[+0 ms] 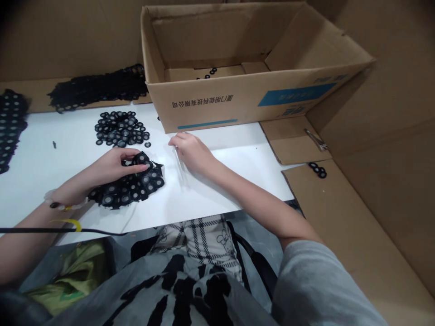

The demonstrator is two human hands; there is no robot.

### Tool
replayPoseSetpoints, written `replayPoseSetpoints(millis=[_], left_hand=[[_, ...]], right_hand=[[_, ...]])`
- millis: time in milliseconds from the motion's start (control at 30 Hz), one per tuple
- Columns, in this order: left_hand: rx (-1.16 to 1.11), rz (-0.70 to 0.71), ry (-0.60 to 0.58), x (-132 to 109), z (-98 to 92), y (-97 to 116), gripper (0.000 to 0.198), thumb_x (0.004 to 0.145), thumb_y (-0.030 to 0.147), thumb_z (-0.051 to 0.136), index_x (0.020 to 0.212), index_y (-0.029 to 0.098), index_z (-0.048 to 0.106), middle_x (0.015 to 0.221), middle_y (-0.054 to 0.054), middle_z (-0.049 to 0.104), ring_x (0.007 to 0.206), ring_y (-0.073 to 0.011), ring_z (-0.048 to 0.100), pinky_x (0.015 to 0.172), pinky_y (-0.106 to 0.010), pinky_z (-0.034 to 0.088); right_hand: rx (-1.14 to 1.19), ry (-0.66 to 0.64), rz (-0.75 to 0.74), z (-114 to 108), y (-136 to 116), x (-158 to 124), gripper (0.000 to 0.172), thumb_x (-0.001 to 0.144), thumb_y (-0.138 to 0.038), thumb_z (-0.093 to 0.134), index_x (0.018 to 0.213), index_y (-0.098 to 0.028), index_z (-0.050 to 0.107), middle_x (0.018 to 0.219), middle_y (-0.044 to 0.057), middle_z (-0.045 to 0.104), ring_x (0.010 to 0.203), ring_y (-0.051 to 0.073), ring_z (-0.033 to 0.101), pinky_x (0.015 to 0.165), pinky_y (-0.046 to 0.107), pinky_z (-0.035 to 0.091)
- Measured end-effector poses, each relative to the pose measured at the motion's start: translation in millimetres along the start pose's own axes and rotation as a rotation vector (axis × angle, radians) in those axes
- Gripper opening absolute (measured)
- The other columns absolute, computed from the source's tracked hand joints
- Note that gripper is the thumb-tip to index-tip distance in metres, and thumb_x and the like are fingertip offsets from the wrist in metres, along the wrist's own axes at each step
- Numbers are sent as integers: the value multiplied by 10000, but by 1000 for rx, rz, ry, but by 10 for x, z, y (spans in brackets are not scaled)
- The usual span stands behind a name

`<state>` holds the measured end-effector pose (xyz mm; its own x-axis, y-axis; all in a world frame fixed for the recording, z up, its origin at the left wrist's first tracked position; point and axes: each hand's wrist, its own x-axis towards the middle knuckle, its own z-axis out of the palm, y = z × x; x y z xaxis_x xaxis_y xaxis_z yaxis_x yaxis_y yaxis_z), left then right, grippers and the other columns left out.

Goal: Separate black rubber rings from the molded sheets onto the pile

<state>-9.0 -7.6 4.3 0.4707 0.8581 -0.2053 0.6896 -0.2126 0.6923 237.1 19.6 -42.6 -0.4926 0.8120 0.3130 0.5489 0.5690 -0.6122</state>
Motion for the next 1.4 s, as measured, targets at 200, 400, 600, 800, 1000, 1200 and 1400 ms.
replayPoseSetpoints(millis=[200, 400, 600, 800, 1000, 1200, 1400], left_hand=[[-40, 122, 33, 2, 80, -54, 288, 874, 464, 567, 931, 192, 642, 970, -29, 683, 921, -195, 614, 856, -311, 468], [95, 246, 182, -40, 84, -17, 297, 867, 421, 600, 1047, 194, 535, 1016, -53, 633, 933, -200, 594, 830, -328, 466], [386, 398, 246, -109, 43, 53, 353, 830, 497, 643, 720, 193, 502, 737, -17, 577, 821, -210, 495, 827, -390, 347], [244, 353, 92, -108, 70, 57, 278, 959, 390, 456, 829, 192, 601, 826, -29, 596, 890, -215, 499, 843, -394, 317], [-285, 280, 252, -12, -82, -52, 320, 885, 259, 438, 572, 197, 430, 590, 6, 411, 614, -161, 407, 629, -333, 304], [-241, 257, 511, -56, -151, -20, 218, 871, 220, 461, 654, 204, 444, 565, 34, 430, 542, -133, 389, 588, -310, 295], [628, 300, 315, -96, 155, 48, 270, 935, 291, 411, 722, 192, 544, 593, -18, 510, 713, -221, 504, 730, -394, 344]], right_hand=[[189, 32, -10, 72, -162, -17, 179, 888, -248, 556, 935, -175, 712, 1019, 83, 704, 929, 204, 593, 867, 376, 456], [662, -209, 159, 242, -345, -103, 184, 875, -338, 584, 815, -166, 608, 743, 0, 598, 686, 112, 519, 672, 268, 414], [743, -244, 85, 257, -385, -113, 137, 891, -308, 547, 833, -184, 549, 731, -26, 515, 660, 97, 444, 637, 254, 360], [739, -254, 53, 259, -414, -130, 66, 864, -252, 536, 833, -193, 535, 703, -38, 506, 646, 96, 443, 629, 253, 341], [778, -80, 298, 309, -379, -113, 99, 783, -223, 543, 713, -203, 476, 644, -45, 491, 616, 101, 432, 605, 253, 324], [799, -19, 411, 296, -362, -91, 143, 742, -271, 588, 695, -213, 467, 622, -40, 506, 668, 134, 499, 631, 261, 352], [1005, -92, 434, 323, -375, -105, 263, 684, -228, 651, 820, -227, 427, 593, -91, 522, 594, 94, 508, 598, 215, 311]])
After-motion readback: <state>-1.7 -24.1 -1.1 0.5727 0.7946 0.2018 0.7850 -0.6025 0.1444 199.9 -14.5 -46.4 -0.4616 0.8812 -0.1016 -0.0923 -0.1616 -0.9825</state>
